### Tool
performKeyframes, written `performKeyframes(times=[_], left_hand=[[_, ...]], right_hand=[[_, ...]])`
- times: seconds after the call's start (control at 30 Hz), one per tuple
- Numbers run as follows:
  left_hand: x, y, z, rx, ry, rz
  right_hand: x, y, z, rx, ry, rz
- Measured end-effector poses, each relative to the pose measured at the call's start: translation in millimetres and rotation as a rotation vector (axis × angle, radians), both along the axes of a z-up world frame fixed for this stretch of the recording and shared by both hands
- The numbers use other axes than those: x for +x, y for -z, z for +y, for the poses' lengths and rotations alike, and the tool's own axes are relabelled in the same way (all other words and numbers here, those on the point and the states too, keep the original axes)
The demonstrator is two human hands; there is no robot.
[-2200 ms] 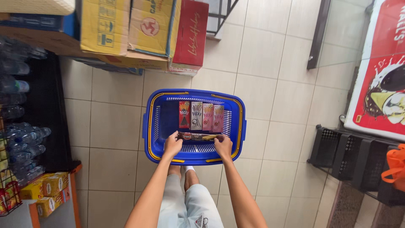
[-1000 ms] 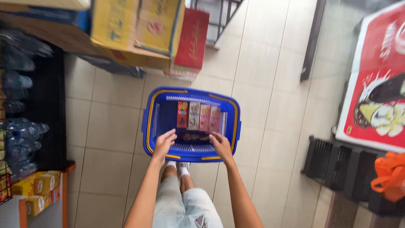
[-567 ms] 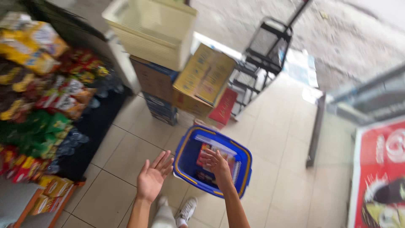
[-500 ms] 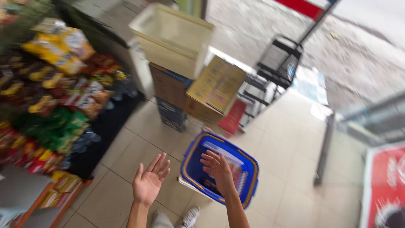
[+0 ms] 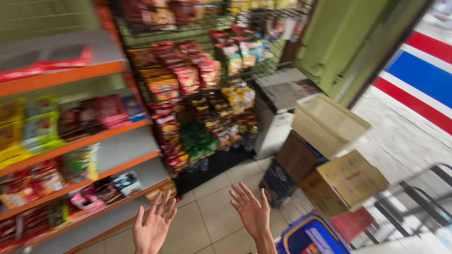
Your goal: The person picks up snack boxes and packs from a store shelf and places them into a blue shopping basket on the floor.
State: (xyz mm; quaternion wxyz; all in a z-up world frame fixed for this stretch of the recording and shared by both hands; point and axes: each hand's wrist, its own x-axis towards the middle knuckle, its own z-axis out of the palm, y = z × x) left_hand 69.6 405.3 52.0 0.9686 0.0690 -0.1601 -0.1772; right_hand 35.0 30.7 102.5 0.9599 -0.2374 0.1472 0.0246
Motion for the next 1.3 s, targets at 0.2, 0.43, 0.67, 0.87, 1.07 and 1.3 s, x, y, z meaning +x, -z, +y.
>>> performKeyframes(times=[0.2,0.43,0.67,0.87,1.07,1.3], left_hand=[[-29,-18,149,0.016,-0.2,-0.08],[-56,-60,256,0.041,-0.365,-0.201],[-42,-140,319,0.775,-0.794,0.335],[16,-180,374,1.176,-1.04,0.006],[101,-243,423,1.607,-1.332,-0.149],[184,-329,447,2.064,-1.643,-0.245]], right_hand=[[30,-35,155,0.02,-0.17,0.023],[45,-50,295,0.025,-0.369,-0.079],[94,-85,382,-0.054,-0.49,-0.241],[151,-148,441,-0.241,-0.539,-0.43],[216,-228,503,-0.782,-0.547,-0.742],[315,-276,589,-1.185,-0.138,-1.05]])
